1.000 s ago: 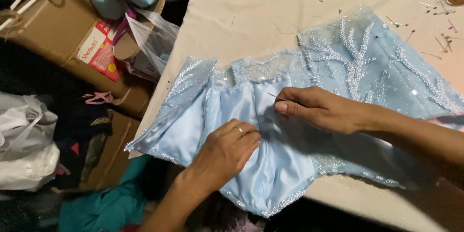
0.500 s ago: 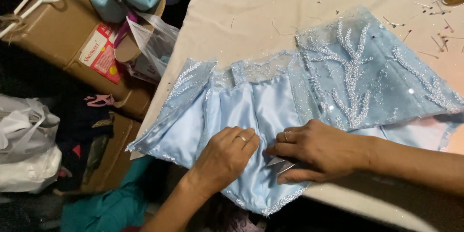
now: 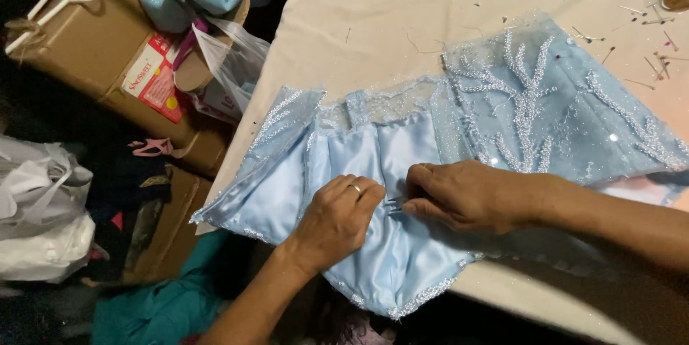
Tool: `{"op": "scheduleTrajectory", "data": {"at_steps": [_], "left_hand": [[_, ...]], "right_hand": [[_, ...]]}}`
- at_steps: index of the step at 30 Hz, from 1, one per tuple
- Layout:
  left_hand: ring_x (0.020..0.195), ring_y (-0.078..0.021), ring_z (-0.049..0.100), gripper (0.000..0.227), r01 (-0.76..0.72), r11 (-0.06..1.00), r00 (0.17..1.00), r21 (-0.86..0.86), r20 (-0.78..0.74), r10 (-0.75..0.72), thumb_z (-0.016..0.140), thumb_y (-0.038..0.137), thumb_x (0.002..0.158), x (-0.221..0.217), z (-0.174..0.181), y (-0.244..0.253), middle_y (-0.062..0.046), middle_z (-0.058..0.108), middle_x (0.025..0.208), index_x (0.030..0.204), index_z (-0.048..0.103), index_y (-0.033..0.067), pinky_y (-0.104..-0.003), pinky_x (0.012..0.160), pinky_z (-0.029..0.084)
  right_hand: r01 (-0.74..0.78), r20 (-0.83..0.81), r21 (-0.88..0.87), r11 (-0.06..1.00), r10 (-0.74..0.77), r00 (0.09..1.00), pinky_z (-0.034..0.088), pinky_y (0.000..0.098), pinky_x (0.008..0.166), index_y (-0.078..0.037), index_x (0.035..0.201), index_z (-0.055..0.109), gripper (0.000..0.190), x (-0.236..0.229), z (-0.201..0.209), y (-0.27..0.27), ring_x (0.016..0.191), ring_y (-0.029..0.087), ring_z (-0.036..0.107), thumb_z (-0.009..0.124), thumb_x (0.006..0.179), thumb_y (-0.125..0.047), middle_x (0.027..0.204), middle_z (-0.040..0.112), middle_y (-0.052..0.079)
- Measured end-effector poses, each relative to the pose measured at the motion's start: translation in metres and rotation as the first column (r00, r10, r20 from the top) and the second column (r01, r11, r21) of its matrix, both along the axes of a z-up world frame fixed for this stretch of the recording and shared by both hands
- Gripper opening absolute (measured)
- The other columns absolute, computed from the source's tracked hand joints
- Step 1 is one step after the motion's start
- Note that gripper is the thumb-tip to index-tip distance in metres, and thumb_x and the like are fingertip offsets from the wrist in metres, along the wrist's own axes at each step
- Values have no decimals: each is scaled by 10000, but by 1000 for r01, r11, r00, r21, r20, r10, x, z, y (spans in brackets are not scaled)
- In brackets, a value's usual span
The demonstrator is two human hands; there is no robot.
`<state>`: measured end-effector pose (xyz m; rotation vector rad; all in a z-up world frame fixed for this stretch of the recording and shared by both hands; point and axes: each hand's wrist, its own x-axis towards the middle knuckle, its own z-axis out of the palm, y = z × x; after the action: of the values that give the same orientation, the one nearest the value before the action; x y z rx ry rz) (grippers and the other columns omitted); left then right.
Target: Pinning decorative lace trim onto a light blue garment and trimming excess threads with small scissors.
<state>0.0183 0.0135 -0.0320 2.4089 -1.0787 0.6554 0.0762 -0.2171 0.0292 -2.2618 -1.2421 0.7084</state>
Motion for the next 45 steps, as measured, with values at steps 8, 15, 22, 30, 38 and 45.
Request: {"op": "scheduleTrajectory", "data": {"at_steps": [8,15,22,30,38,45], "left_hand": [[616,-245,572,245,-22,999,1000,-27,5,22,402,-48,959,-5,-1,-1,-79,547,723,909,629,31,-333,571,495],[613,-248,572,238,-24,999,1000,-49,0,24,413,-26,966,-5,-2,0,-78,540,704,899,633,34,-334,571,491],[612,-252,588,235,-63,992,997,-112,-51,58,418,30,995,-5,6,1,-77,558,696,919,640,34,-334,563,500],[968,-112,530,349,-278,844,336,458,-777,532,651,519,911,-26,73,-8,49,559,1056,1020,523,214,-331,896,477],[724,-313,575,283,-257,866,615,429,-619,489,492,316,980,-18,37,-12,-71,615,753,777,521,121,-511,636,429],[505,-151,415,394,-342,937,607,-74,-778,160,583,223,877,10,12,3,-13,404,423,539,406,124,-315,498,397]], "right_hand": [[-46,377,-52,998,62,924,616,482,575,-101,1012,528,276,0,-37,12,663,320,720,398,1027,-344,719,598,62],[-19,445,-120,993,71,892,621,392,561,-141,968,543,189,-6,-27,16,698,249,733,452,1017,-299,710,607,29],[-9,408,-50,999,28,912,625,431,591,-125,997,556,211,-3,-23,13,694,281,737,453,1019,-308,733,625,62],[-18,152,127,992,-2,988,481,389,562,-152,1010,574,434,8,-20,-26,593,236,634,712,866,-537,814,628,34],[-30,91,220,975,10,996,475,409,611,-114,954,602,272,-9,-38,-17,635,277,607,621,951,-386,825,608,80],[107,4,185,977,-110,994,621,447,562,-45,980,659,387,-14,-30,-10,661,368,737,640,932,-429,794,667,148]]}}
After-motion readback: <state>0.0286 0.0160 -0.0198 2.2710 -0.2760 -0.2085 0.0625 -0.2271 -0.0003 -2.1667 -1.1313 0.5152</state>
